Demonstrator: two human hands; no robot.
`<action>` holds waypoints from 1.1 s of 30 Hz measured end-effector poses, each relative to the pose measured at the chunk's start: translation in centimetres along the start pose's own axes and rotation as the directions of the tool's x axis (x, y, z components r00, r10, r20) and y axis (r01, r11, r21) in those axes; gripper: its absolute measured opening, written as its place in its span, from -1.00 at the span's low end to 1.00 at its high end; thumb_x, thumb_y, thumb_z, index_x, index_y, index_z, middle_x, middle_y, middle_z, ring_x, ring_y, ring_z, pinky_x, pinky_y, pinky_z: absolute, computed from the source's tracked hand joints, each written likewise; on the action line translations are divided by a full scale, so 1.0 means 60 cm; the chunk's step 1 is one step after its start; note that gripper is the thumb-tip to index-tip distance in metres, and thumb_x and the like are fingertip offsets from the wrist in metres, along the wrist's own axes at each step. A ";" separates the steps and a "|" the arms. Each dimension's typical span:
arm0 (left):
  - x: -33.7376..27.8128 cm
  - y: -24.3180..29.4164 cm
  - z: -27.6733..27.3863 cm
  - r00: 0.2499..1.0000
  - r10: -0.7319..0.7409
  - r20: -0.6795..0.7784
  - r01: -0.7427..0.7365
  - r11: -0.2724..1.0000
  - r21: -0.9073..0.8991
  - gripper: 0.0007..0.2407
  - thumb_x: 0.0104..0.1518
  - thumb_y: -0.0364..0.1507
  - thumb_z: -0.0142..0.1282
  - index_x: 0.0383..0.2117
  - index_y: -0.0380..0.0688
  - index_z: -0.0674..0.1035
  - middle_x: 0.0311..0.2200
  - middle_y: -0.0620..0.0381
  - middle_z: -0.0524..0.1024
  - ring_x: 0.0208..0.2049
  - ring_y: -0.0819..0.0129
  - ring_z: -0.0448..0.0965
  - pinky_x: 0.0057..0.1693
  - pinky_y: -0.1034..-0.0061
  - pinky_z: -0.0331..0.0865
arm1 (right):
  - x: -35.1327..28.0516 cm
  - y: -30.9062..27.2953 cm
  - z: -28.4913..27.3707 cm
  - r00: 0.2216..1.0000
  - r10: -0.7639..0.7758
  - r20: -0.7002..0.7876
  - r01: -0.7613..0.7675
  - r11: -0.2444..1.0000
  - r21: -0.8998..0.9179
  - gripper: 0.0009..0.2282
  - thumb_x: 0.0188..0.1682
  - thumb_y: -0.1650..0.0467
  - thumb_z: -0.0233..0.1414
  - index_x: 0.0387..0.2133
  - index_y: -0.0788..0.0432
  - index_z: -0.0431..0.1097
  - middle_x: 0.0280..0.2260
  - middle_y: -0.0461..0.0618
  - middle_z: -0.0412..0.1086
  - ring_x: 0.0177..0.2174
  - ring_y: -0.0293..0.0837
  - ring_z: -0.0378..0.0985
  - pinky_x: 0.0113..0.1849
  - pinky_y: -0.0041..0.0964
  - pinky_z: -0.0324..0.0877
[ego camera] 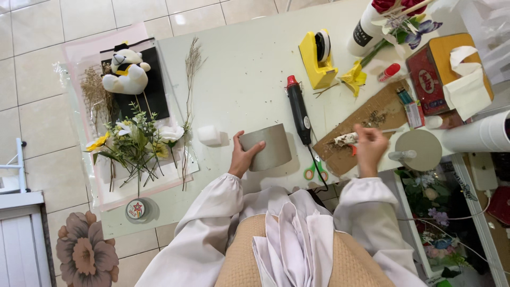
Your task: The person places white foam blocks into a round container, positions a graduation bear on top of the foam, and uses a heat tool to shape a white artificial rose.
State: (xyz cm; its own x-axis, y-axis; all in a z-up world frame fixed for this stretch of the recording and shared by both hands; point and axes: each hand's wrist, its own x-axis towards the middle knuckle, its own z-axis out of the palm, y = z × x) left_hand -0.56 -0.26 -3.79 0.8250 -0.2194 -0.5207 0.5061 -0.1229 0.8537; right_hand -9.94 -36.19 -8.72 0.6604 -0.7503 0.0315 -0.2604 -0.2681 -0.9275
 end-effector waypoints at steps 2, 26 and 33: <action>0.014 -0.016 -0.014 0.998 -0.027 -0.065 0.027 1.000 -0.011 -0.10 -0.12 -0.08 0.50 0.37 0.12 0.14 0.27 -0.40 0.22 0.33 -0.30 0.21 0.36 -0.10 0.12 | 0.067 0.100 -0.100 0.886 -0.128 -0.445 0.049 0.982 -0.184 -0.83 -0.01 0.34 0.41 -0.41 0.08 0.55 -0.52 -0.07 0.41 -0.47 -0.22 0.43 -0.38 -0.40 0.25; 0.002 0.002 -0.027 0.985 -0.107 -0.134 0.069 0.964 -0.257 -0.15 -0.18 -0.11 0.27 0.33 0.08 0.09 0.15 0.04 0.30 0.11 0.28 0.37 0.21 0.40 0.27 | 0.145 0.360 -0.435 0.626 0.778 0.047 -0.419 0.285 0.862 -0.80 -0.01 0.36 0.37 -0.21 0.09 0.52 -0.21 -0.09 0.56 -0.09 -0.16 0.63 0.00 -0.19 0.55; -0.012 0.036 -0.017 0.980 -0.135 -0.145 0.076 0.933 -0.353 -0.14 -0.18 -0.12 0.26 0.34 0.14 0.06 0.20 0.12 0.29 0.11 0.32 0.36 0.12 0.39 0.32 | 0.128 0.219 -0.402 0.706 0.705 0.062 -0.201 0.116 0.973 -0.79 -0.07 0.49 0.40 -0.26 0.21 0.51 -0.26 0.02 0.56 -0.20 -0.08 0.62 -0.11 -0.19 0.52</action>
State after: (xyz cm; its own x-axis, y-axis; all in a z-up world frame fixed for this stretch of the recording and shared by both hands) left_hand 0.20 0.59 -1.60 0.7768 -0.0585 -0.6270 0.6236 0.2103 0.7529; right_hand -25.30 -60.05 -11.65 0.3266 -0.6816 -0.6548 0.5224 0.7076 -0.4759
